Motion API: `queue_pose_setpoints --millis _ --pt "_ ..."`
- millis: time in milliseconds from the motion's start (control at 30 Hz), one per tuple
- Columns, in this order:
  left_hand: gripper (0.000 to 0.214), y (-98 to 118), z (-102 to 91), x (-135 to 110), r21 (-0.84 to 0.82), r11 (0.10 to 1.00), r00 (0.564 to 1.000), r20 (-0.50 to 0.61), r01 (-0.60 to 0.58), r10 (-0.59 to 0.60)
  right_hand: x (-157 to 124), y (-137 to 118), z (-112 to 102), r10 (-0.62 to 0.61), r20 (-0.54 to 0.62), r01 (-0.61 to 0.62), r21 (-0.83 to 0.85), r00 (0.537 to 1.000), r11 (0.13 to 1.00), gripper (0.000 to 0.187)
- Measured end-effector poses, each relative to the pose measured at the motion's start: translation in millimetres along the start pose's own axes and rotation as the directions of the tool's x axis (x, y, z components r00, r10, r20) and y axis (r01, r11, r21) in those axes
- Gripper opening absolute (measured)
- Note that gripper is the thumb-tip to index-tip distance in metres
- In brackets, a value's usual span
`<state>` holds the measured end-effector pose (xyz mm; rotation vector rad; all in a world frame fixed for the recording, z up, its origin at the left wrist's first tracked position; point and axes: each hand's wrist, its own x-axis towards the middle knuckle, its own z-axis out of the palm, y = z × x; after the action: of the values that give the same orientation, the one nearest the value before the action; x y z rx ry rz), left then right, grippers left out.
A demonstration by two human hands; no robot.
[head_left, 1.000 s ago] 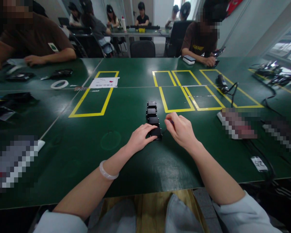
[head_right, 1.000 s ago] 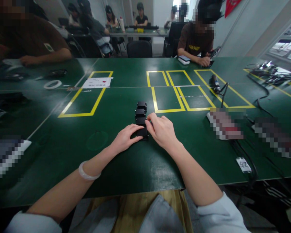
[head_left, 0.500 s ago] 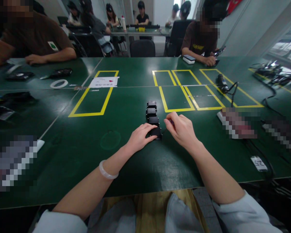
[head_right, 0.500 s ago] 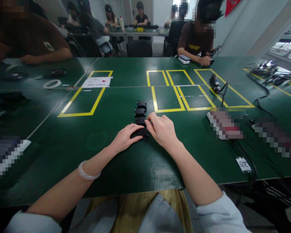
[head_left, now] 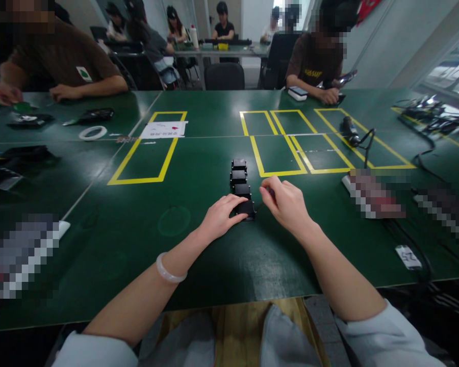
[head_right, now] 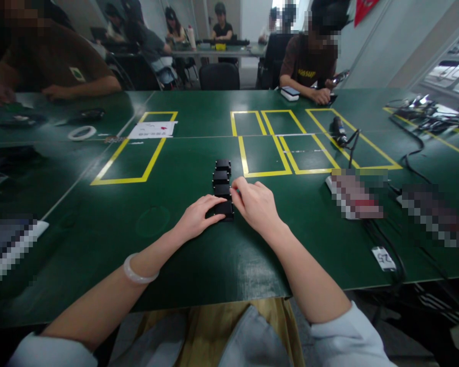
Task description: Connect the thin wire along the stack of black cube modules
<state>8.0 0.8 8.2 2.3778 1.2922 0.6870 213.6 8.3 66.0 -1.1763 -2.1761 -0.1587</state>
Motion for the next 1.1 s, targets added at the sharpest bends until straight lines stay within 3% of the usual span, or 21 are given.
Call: queue_pose_setpoints --millis 1100 --pt "0.038 0.6 -0.8 -0.1 0.000 1.000 1.000 0.007 0.003 -0.003 -0.1 0.3 -0.2 -0.003 0.019 0.004 -0.026 1.000 1.000 0.023"
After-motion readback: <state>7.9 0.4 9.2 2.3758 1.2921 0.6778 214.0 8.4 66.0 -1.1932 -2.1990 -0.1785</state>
